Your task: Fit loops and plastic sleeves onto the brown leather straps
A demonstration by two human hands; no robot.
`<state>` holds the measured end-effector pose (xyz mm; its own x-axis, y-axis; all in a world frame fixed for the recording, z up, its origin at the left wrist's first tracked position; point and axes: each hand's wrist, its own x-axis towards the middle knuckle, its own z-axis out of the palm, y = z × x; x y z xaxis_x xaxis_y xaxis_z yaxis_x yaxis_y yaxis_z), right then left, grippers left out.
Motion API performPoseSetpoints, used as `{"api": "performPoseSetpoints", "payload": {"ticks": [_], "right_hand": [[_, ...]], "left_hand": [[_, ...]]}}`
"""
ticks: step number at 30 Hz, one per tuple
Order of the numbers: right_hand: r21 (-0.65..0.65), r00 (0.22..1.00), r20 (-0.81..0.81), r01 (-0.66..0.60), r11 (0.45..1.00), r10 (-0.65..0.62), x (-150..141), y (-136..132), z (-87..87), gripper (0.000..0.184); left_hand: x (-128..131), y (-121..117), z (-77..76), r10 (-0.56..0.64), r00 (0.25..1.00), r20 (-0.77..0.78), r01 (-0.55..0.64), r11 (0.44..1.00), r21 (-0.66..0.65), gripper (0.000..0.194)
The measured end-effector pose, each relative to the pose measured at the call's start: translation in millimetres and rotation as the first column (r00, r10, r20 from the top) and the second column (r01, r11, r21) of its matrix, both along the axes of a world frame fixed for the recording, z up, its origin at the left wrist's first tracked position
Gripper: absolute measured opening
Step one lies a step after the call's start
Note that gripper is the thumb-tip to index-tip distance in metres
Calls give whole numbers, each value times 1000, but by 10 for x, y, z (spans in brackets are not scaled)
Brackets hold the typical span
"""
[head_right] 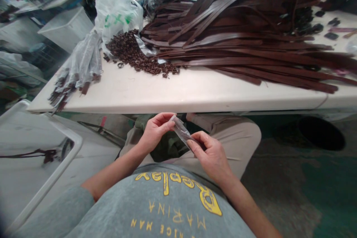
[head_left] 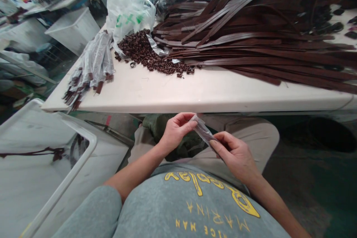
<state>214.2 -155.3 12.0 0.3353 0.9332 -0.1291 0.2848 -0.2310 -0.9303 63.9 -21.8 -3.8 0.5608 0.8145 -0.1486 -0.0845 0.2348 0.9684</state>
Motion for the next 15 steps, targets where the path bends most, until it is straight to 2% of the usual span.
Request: {"api": "performPoseSetpoints", "payload": {"ticks": [1,2,4,5,7,9,12,15], "right_hand": [[13,999,48,1,1000,-2,-7,-1,-13,21],[32,995,100,2,1000,-5,-10,-2,-27,20],[68,981,196,-23,997,10,0,-9,-49,19],[75,972,230,-55,996,37,15,-14,-53,18],[72,955,277,-127,989,103,69,-28,-41,17],[54,938,309,-185,981,159,139,-43,-6,17],[27,913,357,-221,975,197,230,-56,60,18],[21,887,412,-238,971,208,272,-63,98,19]], "left_hand": [[-11,7,13,-24,999,-25,27,990,141,44],[-26,26,37,-47,997,-64,64,954,294,49],[-63,103,122,-104,979,-175,185,817,546,49],[-83,158,179,-155,960,-235,270,740,616,45],[-113,281,306,-305,891,-336,454,620,641,39],[-122,388,419,-431,806,-406,591,542,597,27],[-91,470,502,-492,739,-461,673,515,531,14],[-39,470,497,-454,748,-484,663,535,523,23]]}}
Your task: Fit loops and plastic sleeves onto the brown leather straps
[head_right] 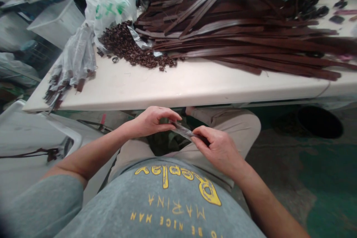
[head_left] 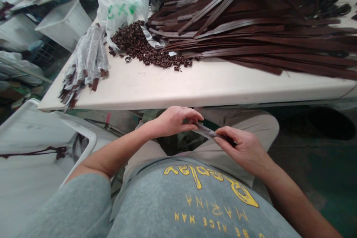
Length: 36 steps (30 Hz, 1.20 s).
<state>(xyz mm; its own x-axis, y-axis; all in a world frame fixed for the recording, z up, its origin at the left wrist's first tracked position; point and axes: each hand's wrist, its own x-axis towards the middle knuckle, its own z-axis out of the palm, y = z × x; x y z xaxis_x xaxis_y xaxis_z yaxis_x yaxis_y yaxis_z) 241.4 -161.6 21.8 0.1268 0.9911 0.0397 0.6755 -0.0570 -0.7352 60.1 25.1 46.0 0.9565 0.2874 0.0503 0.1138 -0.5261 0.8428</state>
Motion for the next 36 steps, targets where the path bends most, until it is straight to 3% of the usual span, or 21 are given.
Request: {"api": "performPoseSetpoints", "payload": {"ticks": [2,4,7,12,17,21,25,28,31,33,36], "right_hand": [[22,999,48,-12,1000,11,5,-8,3,18],[37,996,85,-26,999,23,4,-19,-1,18],[28,998,59,-24,999,22,9,-24,5,16],[-128,954,-299,-38,991,-2,55,39,-22,23],[-322,744,-667,-242,915,-38,113,68,-189,38],[-381,674,-734,-313,870,-80,181,22,-283,44],[-416,666,-729,-248,875,-157,250,-46,-322,46],[-414,649,-727,-151,898,-226,236,-111,-344,45],[-369,690,-652,75,926,-315,164,-176,-343,38],[-300,758,-555,201,933,-342,101,-206,-319,31],[-187,854,-401,278,942,-331,4,-216,-269,22]], "left_hand": [[31,-13,-17,3,1000,4,-3,1000,17,26],[54,-23,-26,-24,1000,11,23,1000,15,16],[69,-33,-22,-19,999,39,19,1000,-2,14],[68,-92,-46,-6,990,140,-3,998,69,16],[38,-228,-97,-83,977,195,77,996,41,12],[-33,-307,-37,-98,980,171,111,991,-70,17],[-118,-307,-23,47,981,189,1,970,-242,13],[-176,-286,-160,295,937,189,-198,890,-411,13],[-225,-301,-358,608,787,106,-430,663,-613,21],[-238,-357,-455,635,772,-10,-466,555,-689,35],[-184,-504,-507,531,837,-130,-449,532,-718,63]]}}
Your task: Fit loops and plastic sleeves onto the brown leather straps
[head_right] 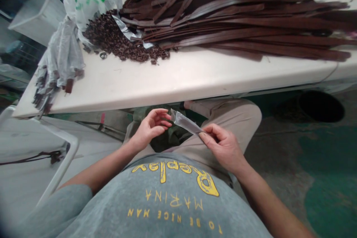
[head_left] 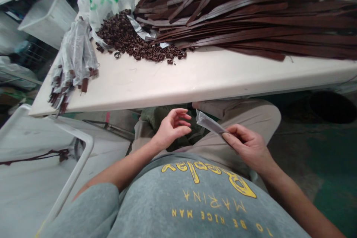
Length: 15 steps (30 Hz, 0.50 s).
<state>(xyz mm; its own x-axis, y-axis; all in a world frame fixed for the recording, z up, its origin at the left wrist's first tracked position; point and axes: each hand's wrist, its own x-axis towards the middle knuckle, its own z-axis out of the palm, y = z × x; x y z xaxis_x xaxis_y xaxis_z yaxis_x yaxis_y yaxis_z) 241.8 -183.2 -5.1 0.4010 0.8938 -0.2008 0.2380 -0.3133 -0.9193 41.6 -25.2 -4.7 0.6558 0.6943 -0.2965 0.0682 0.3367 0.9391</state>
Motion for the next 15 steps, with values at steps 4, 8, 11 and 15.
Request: {"api": "performPoseSetpoints", "payload": {"ticks": [4,8,11,15], "right_hand": [[36,983,186,-2,999,-4,-104,21,19,16],[46,981,195,-16,999,7,-137,27,1,17],[12,996,82,-25,1000,24,-108,20,-3,20],[-17,939,-344,0,1000,-5,-38,38,-12,32]], "left_hand": [[178,-163,5,-8,1000,-15,7,999,-51,48],[283,-155,-20,77,997,4,-75,982,-173,40],[281,-90,-43,117,991,65,-90,940,-329,42],[253,-12,-22,99,967,235,24,882,-471,55]]}}
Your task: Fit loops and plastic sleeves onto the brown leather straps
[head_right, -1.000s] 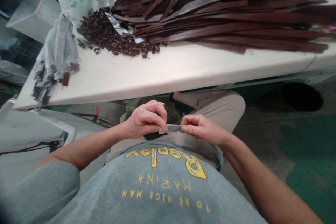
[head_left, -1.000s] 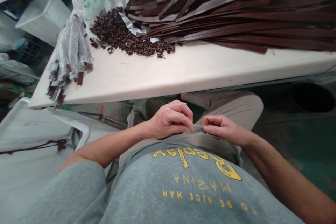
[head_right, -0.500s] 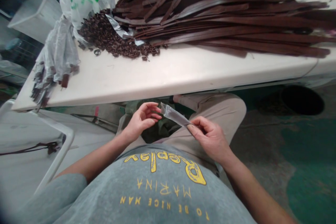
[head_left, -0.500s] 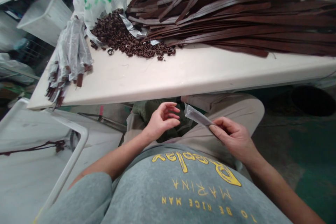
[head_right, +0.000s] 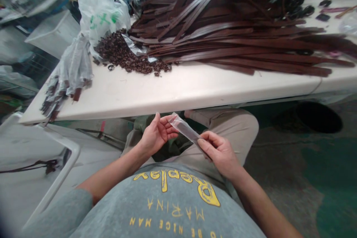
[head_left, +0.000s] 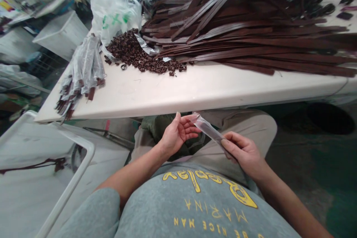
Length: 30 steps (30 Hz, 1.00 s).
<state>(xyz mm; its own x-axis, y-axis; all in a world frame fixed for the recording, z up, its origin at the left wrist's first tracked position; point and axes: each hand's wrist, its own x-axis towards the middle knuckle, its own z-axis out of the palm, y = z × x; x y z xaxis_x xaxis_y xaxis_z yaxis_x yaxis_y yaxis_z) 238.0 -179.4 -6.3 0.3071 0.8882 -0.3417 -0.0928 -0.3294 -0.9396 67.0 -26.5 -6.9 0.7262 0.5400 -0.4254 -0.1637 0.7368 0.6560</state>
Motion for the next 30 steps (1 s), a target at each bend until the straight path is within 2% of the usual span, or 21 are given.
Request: {"api": "performPoseSetpoints", "payload": {"ticks": [2,4,6,8,9,10,12,14,15,17,20,26,30], "right_hand": [[16,949,-314,-10,1000,14,11,46,7,37],[43,826,-559,-62,997,76,-13,124,30,37],[56,722,-680,-120,991,126,-68,218,59,38],[52,685,-714,-151,987,143,-124,296,75,39],[46,690,-710,-154,987,141,-141,319,74,38],[38,717,-684,-144,989,131,-146,326,69,38],[39,819,-561,-117,992,118,-120,291,44,43],[70,930,-329,-150,986,165,-65,207,9,52],[75,962,-188,-187,980,198,-40,159,-8,53],[45,971,43,-238,970,236,-20,77,-31,48],[0,968,186,-173,985,170,-71,46,-16,46],[72,971,207,-135,988,118,-198,178,107,47],[108,967,226,-141,984,114,-194,211,120,49]], "left_hand": [[5,3,33,-74,992,103,69,996,48,50],[38,-26,68,-193,969,158,168,973,156,54],[96,-71,92,-285,946,154,240,937,255,55],[164,-100,101,-278,953,118,231,922,311,42],[194,-101,102,-245,965,90,205,924,323,36],[220,-91,100,-195,979,54,167,929,331,32],[256,-45,98,-66,998,-4,64,938,340,31],[276,12,101,78,996,-34,-62,941,334,32],[285,32,103,140,989,-39,-120,937,327,32],[306,36,107,206,978,-44,-183,933,310,34],[348,-52,103,183,980,-73,-154,943,295,36],[346,-293,100,34,997,-71,-15,968,251,37],[299,-313,149,-25,997,-67,41,967,252,39]]}}
